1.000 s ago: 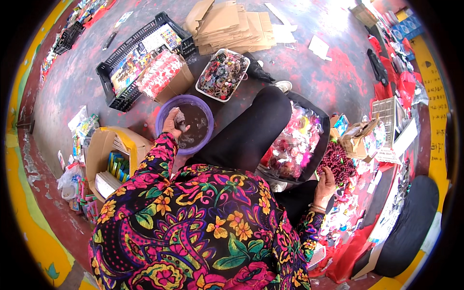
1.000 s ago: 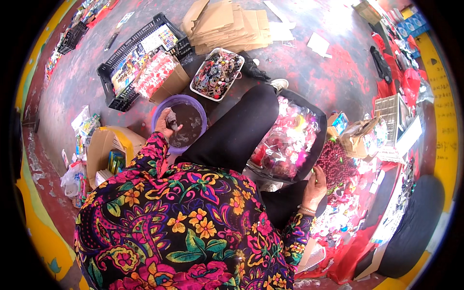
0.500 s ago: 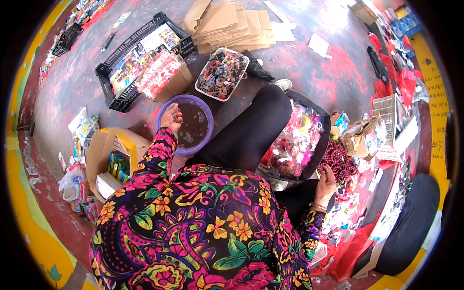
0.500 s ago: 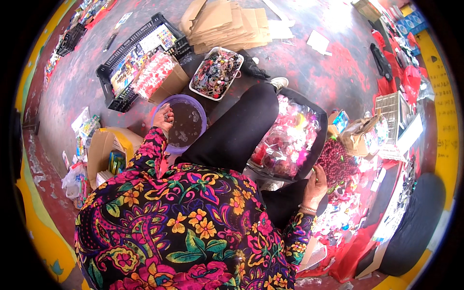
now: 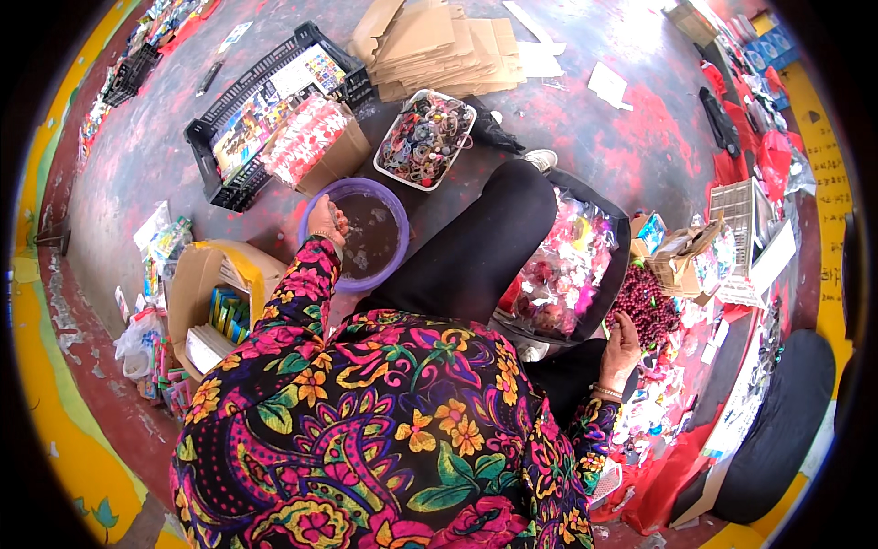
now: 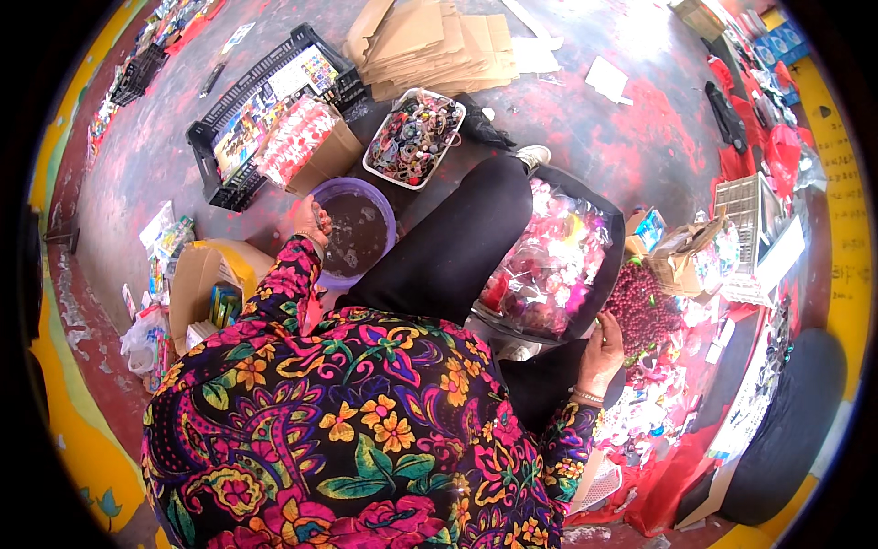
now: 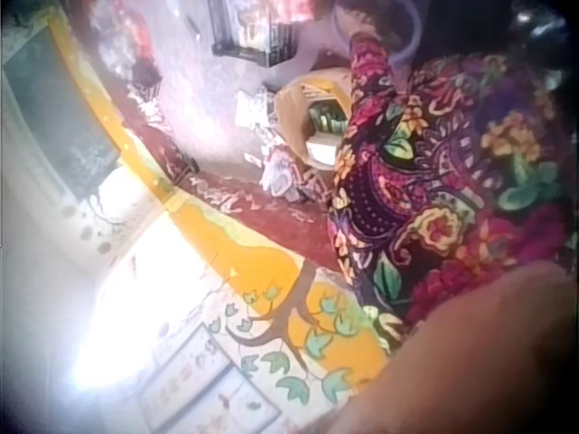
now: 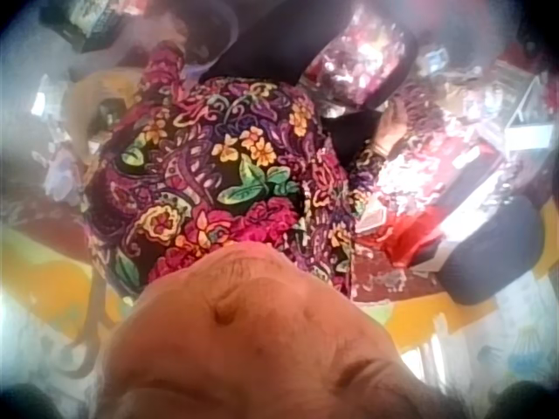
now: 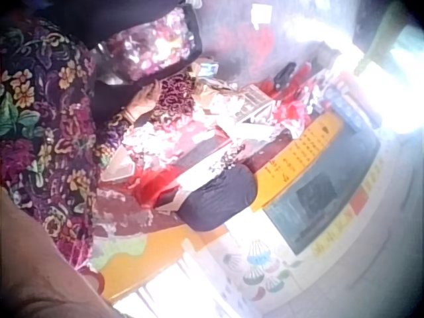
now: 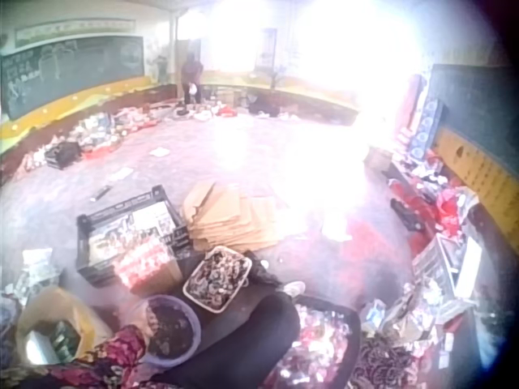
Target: The person sits on the floor and sorts small decorative items, including red ornaments and beads, from a black bag into a white plastic basket. They use a cloth to wipe the items before placing them in the basket.
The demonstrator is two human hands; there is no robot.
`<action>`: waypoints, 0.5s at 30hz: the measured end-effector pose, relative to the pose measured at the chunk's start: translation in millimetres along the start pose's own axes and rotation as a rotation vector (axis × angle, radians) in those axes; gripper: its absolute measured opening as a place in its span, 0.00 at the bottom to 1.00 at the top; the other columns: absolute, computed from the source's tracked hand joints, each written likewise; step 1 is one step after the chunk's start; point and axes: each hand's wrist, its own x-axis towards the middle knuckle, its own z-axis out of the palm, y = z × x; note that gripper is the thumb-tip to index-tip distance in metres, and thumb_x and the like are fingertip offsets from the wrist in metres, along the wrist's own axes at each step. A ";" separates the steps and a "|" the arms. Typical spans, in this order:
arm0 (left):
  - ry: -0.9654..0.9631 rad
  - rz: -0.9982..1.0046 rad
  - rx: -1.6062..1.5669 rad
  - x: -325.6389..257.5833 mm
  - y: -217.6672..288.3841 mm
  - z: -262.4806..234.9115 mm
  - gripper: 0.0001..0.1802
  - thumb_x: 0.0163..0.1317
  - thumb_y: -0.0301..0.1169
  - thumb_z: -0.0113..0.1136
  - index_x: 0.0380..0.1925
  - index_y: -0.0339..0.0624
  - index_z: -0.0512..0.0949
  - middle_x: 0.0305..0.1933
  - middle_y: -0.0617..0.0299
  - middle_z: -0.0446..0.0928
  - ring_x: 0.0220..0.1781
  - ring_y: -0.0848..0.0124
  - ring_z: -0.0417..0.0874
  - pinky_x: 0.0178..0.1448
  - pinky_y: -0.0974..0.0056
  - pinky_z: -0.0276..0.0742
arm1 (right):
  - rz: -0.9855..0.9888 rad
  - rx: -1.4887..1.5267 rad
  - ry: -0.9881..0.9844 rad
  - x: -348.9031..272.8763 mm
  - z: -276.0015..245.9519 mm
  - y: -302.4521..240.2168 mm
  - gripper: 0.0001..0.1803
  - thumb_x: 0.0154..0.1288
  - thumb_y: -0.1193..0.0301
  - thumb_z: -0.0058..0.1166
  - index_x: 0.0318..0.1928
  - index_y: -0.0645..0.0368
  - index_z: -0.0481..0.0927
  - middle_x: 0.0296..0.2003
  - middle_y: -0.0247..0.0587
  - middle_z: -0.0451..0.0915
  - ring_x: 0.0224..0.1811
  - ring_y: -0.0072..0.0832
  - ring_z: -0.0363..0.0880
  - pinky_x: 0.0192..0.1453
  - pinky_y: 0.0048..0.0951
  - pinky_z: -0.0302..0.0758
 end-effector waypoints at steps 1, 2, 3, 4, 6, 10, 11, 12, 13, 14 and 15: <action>0.001 0.001 0.015 0.4 0.3 1.3 0.15 0.56 0.46 0.53 0.21 0.53 0.65 0.15 0.69 0.62 0.11 0.76 0.61 0.14 0.71 0.51 | -0.006 0.004 0.002 0.0 0.2 2.0 0.11 0.61 0.79 0.46 0.42 0.64 0.78 0.44 0.44 0.78 0.49 0.31 0.76 0.54 0.26 0.69; 0.004 0.001 0.031 0.4 0.0 1.8 0.14 0.56 0.46 0.54 0.21 0.53 0.65 0.15 0.69 0.62 0.11 0.76 0.61 0.14 0.72 0.51 | -0.012 0.007 0.003 -0.3 0.0 1.7 0.11 0.61 0.79 0.46 0.42 0.64 0.78 0.44 0.44 0.78 0.49 0.31 0.76 0.54 0.26 0.69; -0.024 0.002 0.046 0.2 0.2 1.6 0.14 0.56 0.46 0.54 0.21 0.54 0.65 0.15 0.69 0.62 0.11 0.76 0.61 0.15 0.72 0.51 | -0.015 -0.004 0.001 -0.5 -0.5 1.0 0.11 0.61 0.79 0.46 0.42 0.65 0.78 0.44 0.44 0.78 0.49 0.31 0.76 0.54 0.26 0.69; -0.053 0.003 0.062 -0.2 1.0 0.7 0.14 0.56 0.46 0.54 0.21 0.54 0.65 0.15 0.69 0.62 0.11 0.76 0.61 0.15 0.72 0.52 | -0.017 -0.016 -0.001 -0.2 -0.9 -0.5 0.11 0.61 0.79 0.46 0.42 0.65 0.78 0.44 0.44 0.78 0.49 0.31 0.76 0.54 0.27 0.69; -0.078 0.001 0.084 -1.9 2.7 0.9 0.14 0.56 0.45 0.54 0.21 0.54 0.65 0.15 0.70 0.62 0.11 0.77 0.61 0.15 0.72 0.51 | -0.025 -0.039 -0.002 -0.1 -1.4 -4.7 0.11 0.61 0.79 0.45 0.42 0.65 0.78 0.44 0.44 0.78 0.49 0.32 0.76 0.54 0.27 0.69; -0.027 -0.013 0.105 -16.9 8.2 8.4 0.13 0.57 0.44 0.54 0.22 0.53 0.64 0.15 0.69 0.62 0.11 0.77 0.60 0.14 0.73 0.50 | -0.024 -0.020 0.014 0.5 -1.6 -3.7 0.11 0.61 0.79 0.46 0.42 0.64 0.78 0.44 0.45 0.78 0.50 0.33 0.76 0.54 0.27 0.69; -0.003 -0.011 0.101 -18.3 9.1 9.8 0.13 0.58 0.43 0.53 0.22 0.52 0.64 0.14 0.69 0.61 0.10 0.76 0.59 0.13 0.72 0.49 | -0.015 -0.027 0.012 -0.4 -1.3 0.8 0.10 0.61 0.78 0.46 0.42 0.63 0.78 0.44 0.44 0.78 0.50 0.33 0.76 0.54 0.27 0.69; 0.021 -0.005 0.094 -17.6 11.0 10.0 0.14 0.59 0.42 0.53 0.21 0.52 0.64 0.14 0.68 0.61 0.10 0.76 0.59 0.13 0.72 0.49 | -0.010 -0.033 0.009 0.8 -0.8 3.0 0.10 0.61 0.78 0.46 0.42 0.63 0.78 0.44 0.44 0.78 0.50 0.33 0.76 0.54 0.28 0.69; -0.015 -0.016 0.066 -5.6 12.4 2.8 0.14 0.59 0.43 0.54 0.23 0.52 0.64 0.14 0.68 0.61 0.10 0.76 0.59 0.13 0.72 0.48 | -0.009 -0.044 0.024 0.8 0.4 3.6 0.10 0.60 0.78 0.47 0.42 0.62 0.78 0.45 0.44 0.78 0.50 0.33 0.76 0.55 0.28 0.69; -0.054 0.037 0.103 -6.1 10.1 1.4 0.15 0.58 0.45 0.55 0.24 0.51 0.65 0.15 0.67 0.64 0.11 0.75 0.62 0.13 0.72 0.51 | -0.014 -0.073 0.020 1.9 -1.8 1.8 0.10 0.60 0.77 0.47 0.42 0.63 0.78 0.45 0.45 0.78 0.50 0.34 0.76 0.55 0.28 0.69; -0.085 0.065 0.151 -3.1 14.4 1.0 0.14 0.58 0.45 0.56 0.26 0.51 0.66 0.17 0.66 0.66 0.12 0.74 0.65 0.13 0.71 0.55 | -0.017 -0.057 0.025 1.6 -1.3 4.5 0.10 0.60 0.77 0.47 0.42 0.63 0.78 0.45 0.45 0.78 0.50 0.34 0.76 0.55 0.28 0.69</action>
